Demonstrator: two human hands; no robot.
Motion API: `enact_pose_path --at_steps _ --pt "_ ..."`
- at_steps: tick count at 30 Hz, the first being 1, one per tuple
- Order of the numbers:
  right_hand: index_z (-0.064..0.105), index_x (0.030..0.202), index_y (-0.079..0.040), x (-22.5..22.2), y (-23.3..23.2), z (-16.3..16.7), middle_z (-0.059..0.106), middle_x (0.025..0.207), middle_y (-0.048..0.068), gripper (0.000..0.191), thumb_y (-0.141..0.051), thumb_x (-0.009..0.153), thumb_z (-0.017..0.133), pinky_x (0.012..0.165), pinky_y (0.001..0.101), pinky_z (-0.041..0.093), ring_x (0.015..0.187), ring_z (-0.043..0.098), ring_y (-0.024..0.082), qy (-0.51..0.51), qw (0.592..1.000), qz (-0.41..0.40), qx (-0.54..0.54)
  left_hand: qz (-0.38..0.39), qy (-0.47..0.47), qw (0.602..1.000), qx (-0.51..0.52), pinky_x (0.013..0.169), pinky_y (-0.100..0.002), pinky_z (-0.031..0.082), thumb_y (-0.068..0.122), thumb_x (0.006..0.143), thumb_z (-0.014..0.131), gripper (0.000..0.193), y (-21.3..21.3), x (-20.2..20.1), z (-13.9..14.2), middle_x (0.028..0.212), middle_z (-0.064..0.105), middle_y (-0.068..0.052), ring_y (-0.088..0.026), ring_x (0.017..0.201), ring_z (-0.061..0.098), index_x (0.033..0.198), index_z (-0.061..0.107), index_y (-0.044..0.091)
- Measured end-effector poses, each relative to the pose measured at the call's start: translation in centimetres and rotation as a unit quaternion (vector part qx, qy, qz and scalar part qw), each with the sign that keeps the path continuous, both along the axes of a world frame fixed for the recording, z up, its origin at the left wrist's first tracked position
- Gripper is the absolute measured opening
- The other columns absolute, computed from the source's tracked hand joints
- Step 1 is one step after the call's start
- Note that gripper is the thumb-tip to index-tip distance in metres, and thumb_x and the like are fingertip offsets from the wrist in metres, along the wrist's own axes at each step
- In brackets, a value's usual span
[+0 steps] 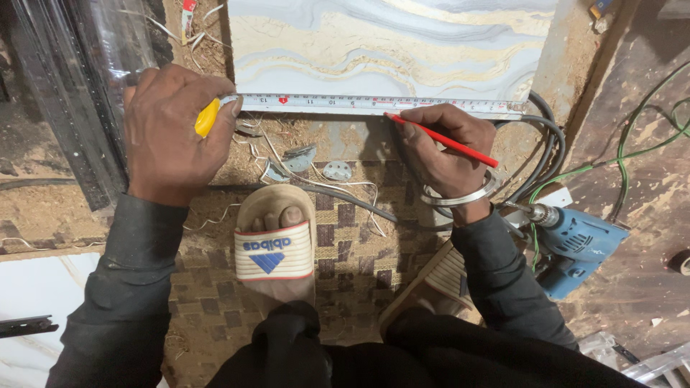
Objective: The person places a marble-patterned panel on the workbench and drills holes along its edge using a power drill. They then fit drawer slide rails onto the panel, reposition it, and measure and mark its edge with a ruler and pencil.
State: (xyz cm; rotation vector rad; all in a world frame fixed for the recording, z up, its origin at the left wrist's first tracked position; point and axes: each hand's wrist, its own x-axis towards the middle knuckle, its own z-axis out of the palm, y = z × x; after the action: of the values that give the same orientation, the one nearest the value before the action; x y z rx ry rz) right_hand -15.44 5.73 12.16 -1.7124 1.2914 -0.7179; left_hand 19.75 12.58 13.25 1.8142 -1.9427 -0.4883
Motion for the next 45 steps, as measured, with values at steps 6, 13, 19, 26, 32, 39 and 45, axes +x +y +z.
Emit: enact_pose_path --at_steps 6,13,19,26,32,39,45 --pt "0.077 0.108 -0.001 0.1 0.2 -0.3 0.077 0.096 0.008 0.014 -0.013 0.100 0.078 0.075 0.0243 0.060 0.084 0.074 0.011 -0.040 0.999 -0.013 -0.008 0.003 0.004 1.000 0.000 0.088 -0.041 0.038 0.017 0.104 0.073 0.008 0.0 -0.1 0.0 0.102 0.065 -0.006 -0.026 0.101 0.058 0.110 0.076 0.012" --pt "0.077 0.107 0.000 0.0 0.2 -0.1 0.077 0.092 0.007 0.013 -0.011 0.099 0.077 0.073 0.0233 0.058 0.081 0.071 0.010 -0.035 0.999 -0.014 0.019 0.003 -0.003 1.000 0.002 0.087 -0.041 0.039 0.017 0.101 0.073 0.011 -0.2 -0.1 0.2 0.102 0.065 -0.006 -0.026 0.100 0.058 0.109 0.076 0.012" --pt "0.077 0.107 -0.001 0.1 0.1 0.0 0.077 0.094 0.008 0.013 -0.011 0.100 0.078 0.074 0.0234 0.058 0.082 0.072 0.010 -0.034 0.999 -0.021 0.014 0.001 0.001 1.000 0.003 0.088 -0.040 0.039 0.018 0.103 0.073 0.010 -0.2 -0.1 0.2 0.103 0.065 -0.005 -0.026 0.101 0.058 0.110 0.076 0.012" --pt "0.077 0.108 0.000 0.3 0.0 0.2 0.077 0.096 0.009 0.014 -0.011 0.099 0.078 0.077 0.0235 0.059 0.085 0.072 0.011 -0.040 0.999 -0.023 0.022 0.005 0.004 1.000 0.006 0.091 -0.043 0.039 0.017 0.102 0.073 0.009 -0.5 -0.1 0.3 0.101 0.065 -0.006 -0.026 0.099 0.058 0.108 0.076 0.012" --pt "0.077 0.107 0.001 -0.2 -0.4 0.3 0.078 0.095 0.010 0.013 -0.007 0.097 0.076 0.076 0.0245 0.059 0.084 0.072 0.012 -0.024 0.999 -0.004 0.036 0.006 0.001 1.000 0.009 0.089 -0.043 0.038 0.018 0.101 0.073 0.010 -0.6 -0.1 0.3 0.101 0.065 -0.006 -0.025 0.098 0.059 0.107 0.076 0.012" --pt "0.072 0.108 0.009 -1.0 0.2 -0.3 0.075 0.092 0.014 0.014 0.003 0.099 0.064 0.073 0.0245 0.058 0.078 0.070 0.015 -0.202 0.962 -0.107 0.148 0.004 -0.001 1.000 -0.001 0.091 -0.042 0.039 0.019 0.103 0.073 0.009 -0.3 -0.1 0.4 0.101 0.064 -0.005 -0.026 0.099 0.058 0.109 0.076 0.012" --pt "0.072 0.111 0.009 -3.2 0.3 -0.3 0.074 0.091 0.015 0.017 0.002 0.099 0.061 0.071 0.0250 0.057 0.075 0.068 0.015 -0.255 0.934 -0.195 0.160 0.004 -0.007 1.000 -0.004 0.091 -0.043 0.039 0.019 0.103 0.073 0.009 -0.4 -0.2 0.3 0.102 0.065 -0.005 -0.026 0.100 0.059 0.108 0.076 0.013"
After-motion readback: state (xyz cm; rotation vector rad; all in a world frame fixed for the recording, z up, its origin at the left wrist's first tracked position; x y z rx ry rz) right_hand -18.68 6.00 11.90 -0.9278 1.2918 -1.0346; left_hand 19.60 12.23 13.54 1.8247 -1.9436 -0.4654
